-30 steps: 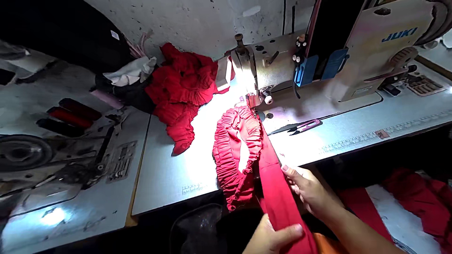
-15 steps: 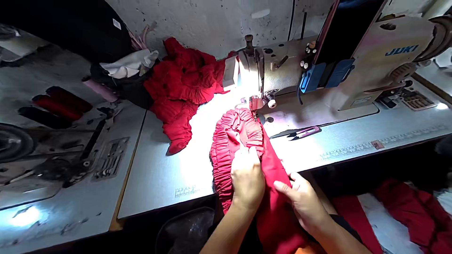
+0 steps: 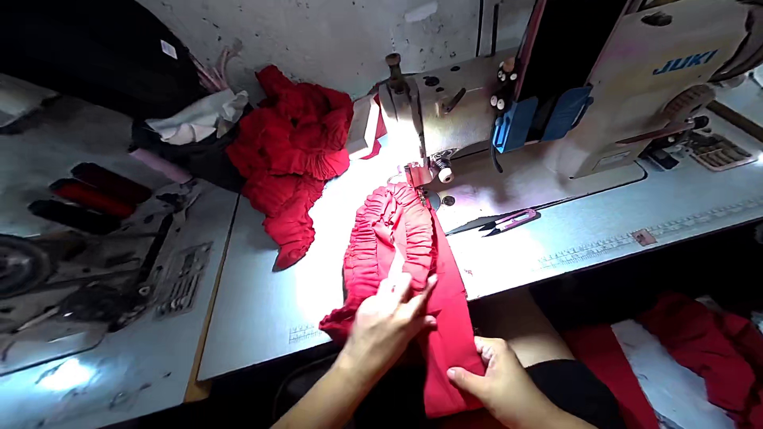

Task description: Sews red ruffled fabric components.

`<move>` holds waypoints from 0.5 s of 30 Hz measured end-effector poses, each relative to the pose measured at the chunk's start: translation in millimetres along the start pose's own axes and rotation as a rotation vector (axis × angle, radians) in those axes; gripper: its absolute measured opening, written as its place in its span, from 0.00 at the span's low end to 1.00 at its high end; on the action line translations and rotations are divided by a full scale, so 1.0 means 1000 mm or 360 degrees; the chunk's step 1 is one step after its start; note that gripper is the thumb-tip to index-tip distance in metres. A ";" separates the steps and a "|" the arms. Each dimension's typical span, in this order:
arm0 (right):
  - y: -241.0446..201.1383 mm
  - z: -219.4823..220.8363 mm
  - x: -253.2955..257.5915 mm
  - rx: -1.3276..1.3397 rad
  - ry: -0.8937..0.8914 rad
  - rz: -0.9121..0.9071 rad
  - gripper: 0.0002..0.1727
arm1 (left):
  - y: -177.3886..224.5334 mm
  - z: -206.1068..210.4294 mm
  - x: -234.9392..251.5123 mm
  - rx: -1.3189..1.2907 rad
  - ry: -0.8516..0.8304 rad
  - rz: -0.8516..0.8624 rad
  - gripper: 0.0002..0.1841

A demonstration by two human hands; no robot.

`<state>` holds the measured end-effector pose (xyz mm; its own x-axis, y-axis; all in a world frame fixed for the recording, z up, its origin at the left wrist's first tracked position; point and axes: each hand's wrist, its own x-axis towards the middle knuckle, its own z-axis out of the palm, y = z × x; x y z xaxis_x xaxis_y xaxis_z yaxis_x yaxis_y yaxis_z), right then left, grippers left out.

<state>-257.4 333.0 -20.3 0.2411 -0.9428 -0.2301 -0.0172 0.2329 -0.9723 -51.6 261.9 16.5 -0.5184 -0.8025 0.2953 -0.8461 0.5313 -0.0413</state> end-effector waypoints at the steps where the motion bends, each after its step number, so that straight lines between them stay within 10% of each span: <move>1: 0.002 0.004 0.002 0.0063 -0.0089 0.0018 0.07 | -0.015 0.002 -0.006 -0.0035 -0.0044 -0.0069 0.29; 7: -0.011 0.027 0.014 0.0071 -0.0499 -0.0051 0.06 | -0.083 -0.051 -0.008 0.0295 -0.0471 -0.0535 0.27; 10: -0.002 0.023 0.013 0.0122 -0.0438 0.0038 0.06 | -0.045 -0.061 0.002 0.0392 -0.0306 -0.0399 0.05; 15: 0.011 0.011 0.007 0.0122 -0.0401 0.0282 0.06 | 0.030 -0.037 0.009 0.0261 -0.0273 -0.0560 0.11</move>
<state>-245.6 331.7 -31.9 0.4741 -0.7993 -0.3692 -0.0096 0.4145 -0.9100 -77.3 281.0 53.3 -0.1958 -0.9682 0.1558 -0.9765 0.1779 -0.1217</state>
